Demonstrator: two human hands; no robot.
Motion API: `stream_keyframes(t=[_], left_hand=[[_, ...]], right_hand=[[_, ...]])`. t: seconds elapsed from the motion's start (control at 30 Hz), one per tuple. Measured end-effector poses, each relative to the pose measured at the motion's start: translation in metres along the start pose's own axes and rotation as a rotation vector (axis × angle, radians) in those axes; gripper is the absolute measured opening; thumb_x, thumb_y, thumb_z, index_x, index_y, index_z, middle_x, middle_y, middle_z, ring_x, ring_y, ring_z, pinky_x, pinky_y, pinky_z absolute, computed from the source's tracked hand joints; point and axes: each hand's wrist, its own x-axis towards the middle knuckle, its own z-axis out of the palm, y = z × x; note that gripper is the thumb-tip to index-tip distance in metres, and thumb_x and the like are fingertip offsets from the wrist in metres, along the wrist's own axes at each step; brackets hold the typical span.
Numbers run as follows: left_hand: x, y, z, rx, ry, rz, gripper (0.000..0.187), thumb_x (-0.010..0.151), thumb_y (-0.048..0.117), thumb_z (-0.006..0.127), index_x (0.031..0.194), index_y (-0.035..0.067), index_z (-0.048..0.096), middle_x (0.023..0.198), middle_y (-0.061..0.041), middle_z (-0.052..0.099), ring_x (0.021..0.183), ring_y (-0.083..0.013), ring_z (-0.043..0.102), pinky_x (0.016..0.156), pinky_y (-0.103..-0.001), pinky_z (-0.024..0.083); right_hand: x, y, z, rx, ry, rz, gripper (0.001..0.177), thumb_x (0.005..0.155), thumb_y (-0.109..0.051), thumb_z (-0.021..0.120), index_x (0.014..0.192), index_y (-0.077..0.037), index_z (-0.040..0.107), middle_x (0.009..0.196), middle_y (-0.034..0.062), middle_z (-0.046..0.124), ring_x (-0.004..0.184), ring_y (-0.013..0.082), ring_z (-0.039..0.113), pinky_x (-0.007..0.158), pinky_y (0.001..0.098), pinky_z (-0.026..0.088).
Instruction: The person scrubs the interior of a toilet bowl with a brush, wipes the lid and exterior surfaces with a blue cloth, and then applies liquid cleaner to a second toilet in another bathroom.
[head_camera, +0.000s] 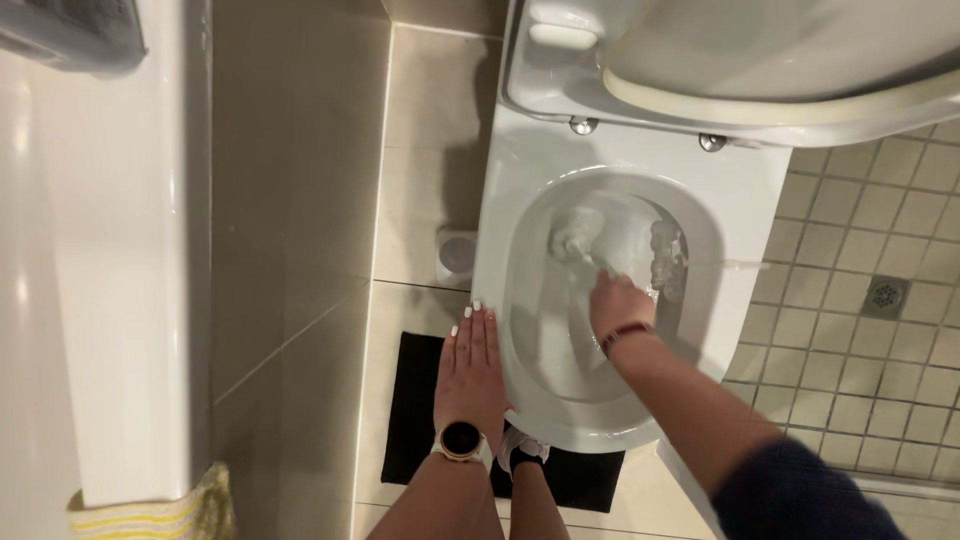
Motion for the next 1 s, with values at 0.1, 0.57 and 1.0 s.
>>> stream_keyframes(t=[0.1,0.57,1.0], left_hand=[[0.0,0.0,0.007,-0.013,0.089,-0.013,0.106,0.069,0.035,0.07,0.144,-0.002,0.006,0.152,-0.013,0.014,0.141,-0.0235,0.013,0.113,-0.038,0.011],[-0.003,0.001,-0.016,-0.029,-0.11,-0.021,0.121,0.066,0.043,0.077,0.145,-0.002,-0.003,0.155,-0.015,0.005,0.143,-0.0252,0.006,0.114,-0.037,0.008],[-0.001,0.002,-0.011,0.02,-0.108,-0.03,0.122,0.066,0.049,0.075,0.145,-0.001,-0.003,0.155,-0.013,0.004,0.142,-0.0247,0.006,0.113,-0.037,0.008]], right_hand=[[0.048,-0.004,0.021,-0.199,0.068,-0.1,0.025,0.091,-0.016,0.049,0.113,-0.007,0.059,0.1,0.0109,0.066,0.094,0.0243,0.065,0.071,0.0367,0.057],[-0.016,-0.011,0.048,0.248,-0.1,0.138,0.041,0.098,-0.025,0.033,0.138,-0.019,0.035,0.099,0.0152,0.06,0.088,0.0331,0.066,0.071,0.0442,0.054],[0.011,0.019,0.009,1.233,-0.37,0.331,0.038,0.095,-0.014,0.045,0.13,-0.022,0.055,0.083,0.0093,0.062,0.064,0.0194,0.055,0.054,0.0347,0.046]])
